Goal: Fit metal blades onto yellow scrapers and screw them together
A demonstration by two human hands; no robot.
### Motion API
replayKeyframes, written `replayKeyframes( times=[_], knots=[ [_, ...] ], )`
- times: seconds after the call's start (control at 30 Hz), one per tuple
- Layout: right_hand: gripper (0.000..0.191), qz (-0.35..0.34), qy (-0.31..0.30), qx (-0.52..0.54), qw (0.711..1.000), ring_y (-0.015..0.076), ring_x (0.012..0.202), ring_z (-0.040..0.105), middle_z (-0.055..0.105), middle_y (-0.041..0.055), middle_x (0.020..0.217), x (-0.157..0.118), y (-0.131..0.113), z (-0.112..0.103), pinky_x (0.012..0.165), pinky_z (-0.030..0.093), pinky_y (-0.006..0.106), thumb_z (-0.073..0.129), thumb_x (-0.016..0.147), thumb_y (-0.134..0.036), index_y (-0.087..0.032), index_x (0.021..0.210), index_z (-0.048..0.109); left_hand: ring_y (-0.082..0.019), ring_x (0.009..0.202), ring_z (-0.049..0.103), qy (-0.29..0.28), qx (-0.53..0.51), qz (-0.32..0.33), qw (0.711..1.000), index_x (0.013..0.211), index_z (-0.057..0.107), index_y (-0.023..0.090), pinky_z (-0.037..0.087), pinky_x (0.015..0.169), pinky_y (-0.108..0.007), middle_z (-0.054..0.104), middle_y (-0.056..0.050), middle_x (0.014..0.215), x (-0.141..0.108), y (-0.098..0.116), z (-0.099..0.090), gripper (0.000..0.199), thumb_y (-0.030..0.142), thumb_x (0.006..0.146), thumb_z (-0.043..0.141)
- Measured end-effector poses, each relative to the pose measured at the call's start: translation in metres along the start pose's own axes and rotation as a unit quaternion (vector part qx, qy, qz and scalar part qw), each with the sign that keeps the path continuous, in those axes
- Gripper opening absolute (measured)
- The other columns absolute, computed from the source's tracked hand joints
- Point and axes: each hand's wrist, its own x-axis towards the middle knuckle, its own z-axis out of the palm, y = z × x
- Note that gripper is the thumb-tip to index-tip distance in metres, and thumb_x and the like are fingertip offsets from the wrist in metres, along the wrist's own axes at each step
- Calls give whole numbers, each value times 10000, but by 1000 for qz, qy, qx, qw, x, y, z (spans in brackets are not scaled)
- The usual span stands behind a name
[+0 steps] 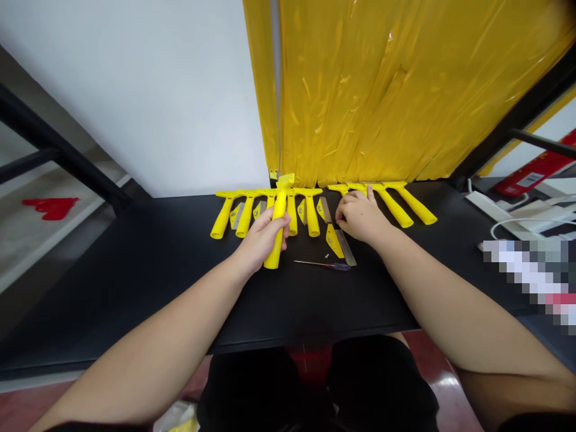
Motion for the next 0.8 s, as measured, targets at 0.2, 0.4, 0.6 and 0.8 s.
replayKeyframes(
  times=[0.2, 0.4, 0.6, 0.8],
  knots=[
    [144, -149, -61, 142, 977, 234, 936, 655, 737, 77, 965, -12, -5, -22, 864, 504, 348, 576, 958, -159, -199, 945, 715, -96, 536, 573, -71, 55, -9, 996, 885, 566, 200, 462, 536, -234, 635, 11, 762, -2, 3, -2, 164, 333, 961, 625],
    [130, -180, -119, 199, 956, 189, 820, 654, 742, 40, 912, -26, -9, -27, 759, 467, 307, 604, 920, -129, -208, 904, 706, -114, 643, 564, -171, 83, -59, 980, 863, 615, 188, 424, 515, -213, 692, -49, 857, -3, -3, -3, 239, 405, 960, 645],
    [116, -190, -171, 235, 938, 163, 733, 635, 741, 23, 859, -32, -7, -34, 694, 446, 290, 641, 887, -128, -203, 856, 723, -133, 707, 602, -183, 120, -60, 974, 876, 638, 184, 452, 535, -214, 713, -65, 887, 1, -4, -6, 243, 412, 961, 624],
    [98, -185, -221, 293, 912, 148, 695, 622, 740, 14, 831, -37, -8, -41, 655, 440, 280, 657, 873, -154, -202, 846, 737, -108, 619, 587, -199, 115, -50, 972, 868, 622, 184, 466, 515, -214, 695, -47, 857, 0, -4, -6, 225, 391, 957, 633]
  ],
)
